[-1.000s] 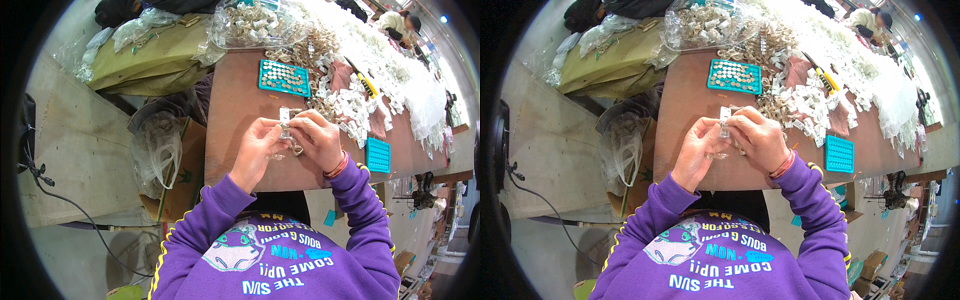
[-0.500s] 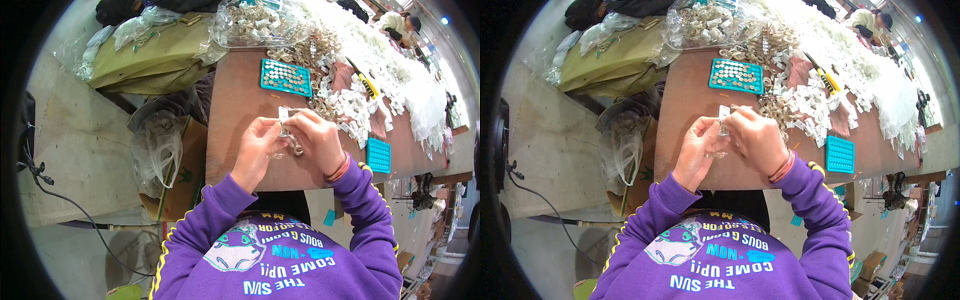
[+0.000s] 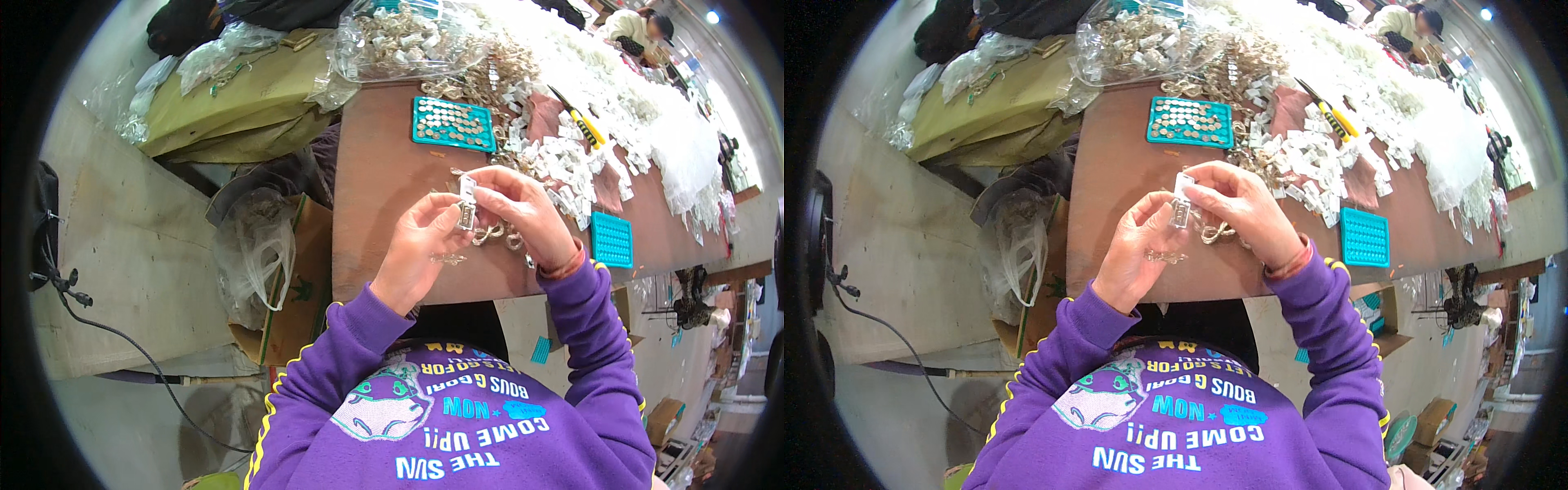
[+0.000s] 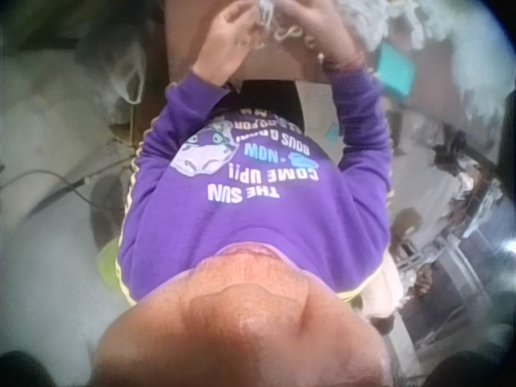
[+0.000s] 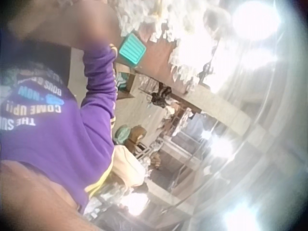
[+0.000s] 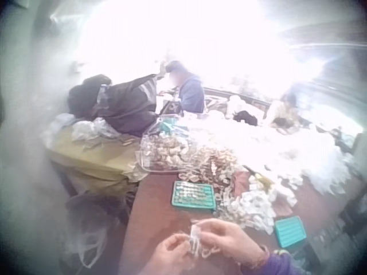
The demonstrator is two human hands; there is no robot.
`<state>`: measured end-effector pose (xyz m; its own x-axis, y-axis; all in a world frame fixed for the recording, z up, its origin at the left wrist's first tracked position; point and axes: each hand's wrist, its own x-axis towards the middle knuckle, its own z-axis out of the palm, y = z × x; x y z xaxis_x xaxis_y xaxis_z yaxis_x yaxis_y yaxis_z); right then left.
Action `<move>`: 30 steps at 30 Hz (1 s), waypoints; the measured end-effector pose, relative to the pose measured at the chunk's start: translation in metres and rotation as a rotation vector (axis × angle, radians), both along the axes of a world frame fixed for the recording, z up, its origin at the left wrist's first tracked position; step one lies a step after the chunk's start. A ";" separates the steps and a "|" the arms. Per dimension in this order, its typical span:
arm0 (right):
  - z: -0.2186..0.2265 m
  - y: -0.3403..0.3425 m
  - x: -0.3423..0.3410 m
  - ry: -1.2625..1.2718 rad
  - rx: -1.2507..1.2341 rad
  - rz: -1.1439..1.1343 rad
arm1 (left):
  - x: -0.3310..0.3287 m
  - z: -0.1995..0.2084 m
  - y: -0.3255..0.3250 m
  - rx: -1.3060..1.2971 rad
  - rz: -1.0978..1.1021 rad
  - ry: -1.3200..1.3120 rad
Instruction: The person repeatedly picks small white plastic housings and coiled wires from a table, inserts a small metallic component into each housing, and places the assembled units into a blue tray. The person occasionally tests the assembled units by connecting them to a power source, which causes a red light to illuminate.
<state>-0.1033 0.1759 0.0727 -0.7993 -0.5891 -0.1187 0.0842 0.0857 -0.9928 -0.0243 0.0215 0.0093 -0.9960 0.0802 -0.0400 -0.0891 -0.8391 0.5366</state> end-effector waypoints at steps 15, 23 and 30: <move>-0.013 -0.013 0.047 0.759 -0.021 -0.394 | 0.027 0.025 0.026 -0.488 0.370 0.059; 0.001 0.000 0.037 1.273 0.081 0.019 | 0.029 0.023 0.004 0.088 -0.017 -0.025; 0.002 0.000 0.029 1.429 0.187 0.102 | 0.029 0.006 0.008 0.237 -0.093 -0.041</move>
<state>-0.0743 0.1757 0.0747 -0.2542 -0.7156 0.6506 -0.9667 0.1665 -0.1945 0.0042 0.0296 0.0153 -0.9817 0.1838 -0.0497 -0.1900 -0.9283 0.3197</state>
